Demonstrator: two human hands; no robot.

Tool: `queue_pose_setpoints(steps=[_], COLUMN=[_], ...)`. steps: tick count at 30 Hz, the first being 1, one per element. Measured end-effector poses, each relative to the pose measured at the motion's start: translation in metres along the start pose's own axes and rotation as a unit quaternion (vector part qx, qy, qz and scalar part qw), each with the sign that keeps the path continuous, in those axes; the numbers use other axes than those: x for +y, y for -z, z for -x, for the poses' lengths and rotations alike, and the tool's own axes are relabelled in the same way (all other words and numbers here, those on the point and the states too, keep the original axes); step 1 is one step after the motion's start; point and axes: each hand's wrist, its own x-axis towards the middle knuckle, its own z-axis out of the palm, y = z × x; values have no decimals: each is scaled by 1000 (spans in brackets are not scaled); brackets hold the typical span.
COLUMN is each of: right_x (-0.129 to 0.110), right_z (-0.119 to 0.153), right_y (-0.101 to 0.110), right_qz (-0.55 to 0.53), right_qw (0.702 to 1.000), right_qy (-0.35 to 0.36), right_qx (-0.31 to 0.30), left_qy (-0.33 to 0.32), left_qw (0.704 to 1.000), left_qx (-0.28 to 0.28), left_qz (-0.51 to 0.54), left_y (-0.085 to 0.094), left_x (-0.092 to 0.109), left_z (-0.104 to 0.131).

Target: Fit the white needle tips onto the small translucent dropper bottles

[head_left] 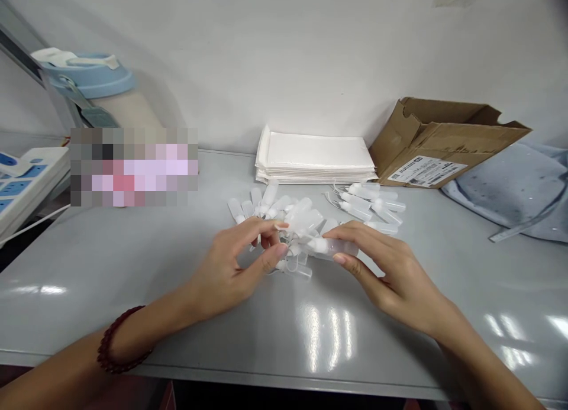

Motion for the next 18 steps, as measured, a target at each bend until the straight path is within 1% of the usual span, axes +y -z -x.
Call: queue_pose_setpoints(steps=[2,4,8,13,18], right_x=[0,1,2,1,-2], right_z=[1,1,0,0,1], right_y=[0,1,2,-1,-3], right_qz=[-9,-13,-11,-12,-17], right_qw=[1000,1000,1000,1000,999], right_qy=[7,5,3,20,36], right_qx=[-11,-12,-5,-11,-14], left_qy=[-9,-26,-72,-110,-145], left_qw=[1000,999,997,994,989], left_qx=[22,30,22,3,3], left_qz=[0,-1,-1,3,-9], left_y=[2,3,1,-4,-6], left_x=[2,3,1,-3,-3], left_z=[-1,-3,-3,-1,1])
